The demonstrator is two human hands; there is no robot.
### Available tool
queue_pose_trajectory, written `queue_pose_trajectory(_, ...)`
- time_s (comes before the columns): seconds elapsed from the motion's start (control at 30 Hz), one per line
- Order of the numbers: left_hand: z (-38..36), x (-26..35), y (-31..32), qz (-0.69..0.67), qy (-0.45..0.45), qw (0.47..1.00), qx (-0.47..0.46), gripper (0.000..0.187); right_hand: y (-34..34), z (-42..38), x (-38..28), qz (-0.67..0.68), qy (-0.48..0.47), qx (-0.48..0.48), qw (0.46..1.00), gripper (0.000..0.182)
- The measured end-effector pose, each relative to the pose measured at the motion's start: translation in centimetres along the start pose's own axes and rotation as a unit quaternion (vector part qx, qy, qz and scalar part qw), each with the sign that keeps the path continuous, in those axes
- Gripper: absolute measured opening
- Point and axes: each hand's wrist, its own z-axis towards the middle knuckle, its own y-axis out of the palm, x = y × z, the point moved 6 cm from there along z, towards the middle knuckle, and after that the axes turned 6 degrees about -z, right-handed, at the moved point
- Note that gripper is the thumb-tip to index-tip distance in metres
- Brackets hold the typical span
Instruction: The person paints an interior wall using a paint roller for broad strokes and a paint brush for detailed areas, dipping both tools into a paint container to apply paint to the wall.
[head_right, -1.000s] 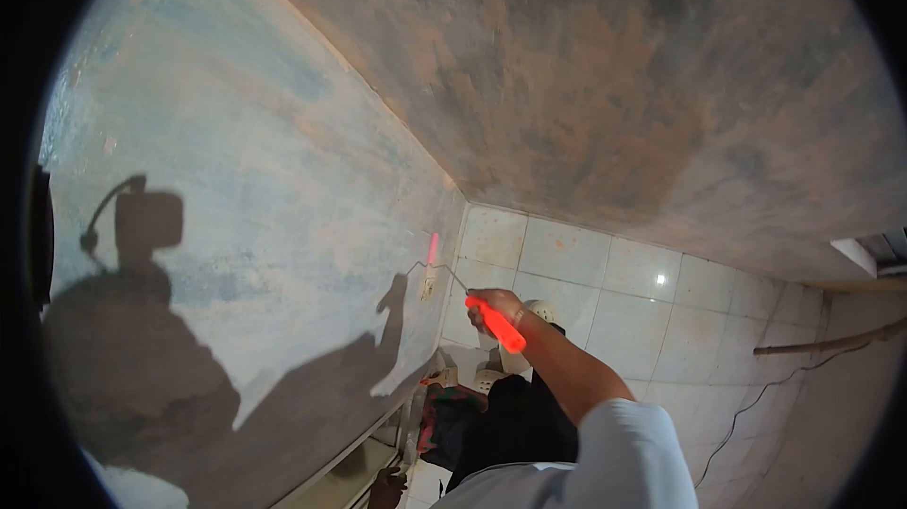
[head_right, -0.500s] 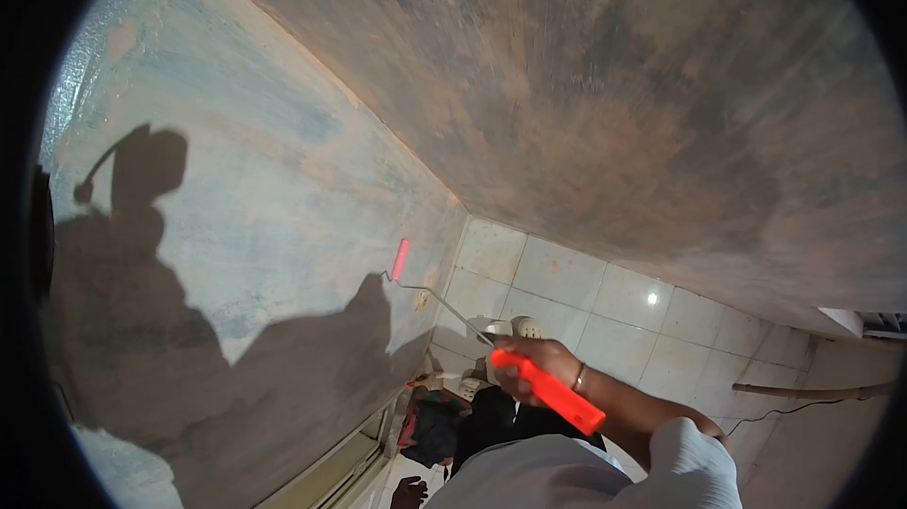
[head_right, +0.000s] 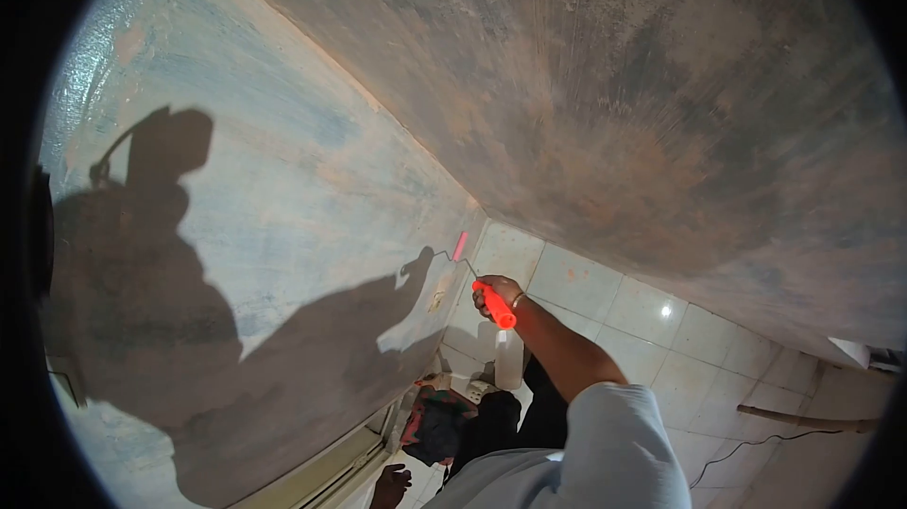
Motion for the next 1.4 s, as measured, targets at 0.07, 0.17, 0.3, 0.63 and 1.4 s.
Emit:
queue_pose_trajectory(0.07, 0.6, -1.5, 0.6, -0.031, -0.011, 0.999, -0.001, 0.04, 2.7, -7.0, 0.7, -0.12, -0.065, -0.111, 0.984, 0.023)
queue_pose_trajectory(0.17, 1.0, -3.9, 1.7, -0.087, -0.058, 0.994, -0.013, 0.041, 6.8, -20.4, 3.9, -0.031, 0.02, -0.117, 0.992, 0.024)
queue_pose_trajectory(0.3, 3.5, -8.2, 3.3, -0.13, -0.111, 0.985, -0.036, 0.041, 10.2, -30.6, 6.8, -0.001, 0.003, -0.193, 0.981, 0.021)
queue_pose_trajectory(0.63, 3.3, -2.9, 0.8, -0.122, -0.037, 0.992, 0.001, 0.046, -0.4, -7.5, -1.3, -0.052, -0.036, -0.087, 0.994, 0.028)
queue_pose_trajectory(1.4, 7.5, -5.5, 2.1, -0.149, -0.076, 0.985, -0.051, 0.047, 9.8, -29.5, 3.6, -0.139, -0.037, -0.122, 0.982, 0.042)
